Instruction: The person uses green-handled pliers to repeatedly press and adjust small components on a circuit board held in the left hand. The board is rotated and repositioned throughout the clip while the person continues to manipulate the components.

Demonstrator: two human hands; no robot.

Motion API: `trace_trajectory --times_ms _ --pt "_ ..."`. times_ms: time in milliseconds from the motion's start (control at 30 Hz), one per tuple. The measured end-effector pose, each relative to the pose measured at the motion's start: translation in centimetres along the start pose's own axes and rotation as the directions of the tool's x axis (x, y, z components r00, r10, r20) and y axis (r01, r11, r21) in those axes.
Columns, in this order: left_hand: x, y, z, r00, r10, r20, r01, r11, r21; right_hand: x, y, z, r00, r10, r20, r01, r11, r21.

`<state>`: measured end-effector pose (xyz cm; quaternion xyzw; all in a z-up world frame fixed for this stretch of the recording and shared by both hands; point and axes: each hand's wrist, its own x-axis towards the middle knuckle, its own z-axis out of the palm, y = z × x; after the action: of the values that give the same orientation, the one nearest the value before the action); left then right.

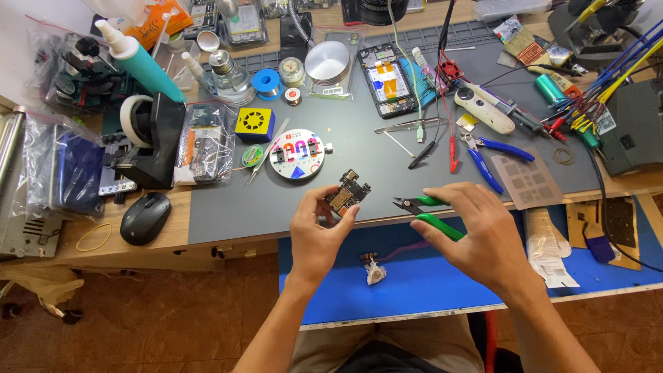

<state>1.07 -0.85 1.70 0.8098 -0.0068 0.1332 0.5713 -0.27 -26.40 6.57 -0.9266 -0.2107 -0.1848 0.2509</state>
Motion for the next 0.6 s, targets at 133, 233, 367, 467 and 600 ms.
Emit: trace_trajectory --times_ms 133,233,367,467,600 --pt "1.9 -0.6 1.1 0.963 -0.249 0.105 0.26 0.749 -0.61 1.2 -0.7 2.0 0.975 0.216 -0.061 -0.203 0.965 0.165" --pt "4.1 -1.5 1.8 0.945 -0.281 0.165 0.306 0.592 -0.746 3.0 -0.8 3.5 0.959 0.281 -0.035 -0.257 0.915 0.31" --pt "6.4 -1.9 2.0 0.898 -0.319 0.303 0.399 0.3 -0.866 5.3 -0.2 6.2 0.953 0.261 -0.156 -0.191 0.914 0.359" --pt "7.2 -2.6 2.1 0.891 -0.305 0.338 0.412 0.227 -0.882 6.9 0.5 8.0 0.946 0.233 -0.224 -0.149 0.929 0.338" --pt "7.3 -2.7 1.8 0.894 -0.281 0.35 0.415 0.219 -0.883 6.9 1.4 9.9 0.946 0.201 -0.253 -0.116 0.943 0.313"
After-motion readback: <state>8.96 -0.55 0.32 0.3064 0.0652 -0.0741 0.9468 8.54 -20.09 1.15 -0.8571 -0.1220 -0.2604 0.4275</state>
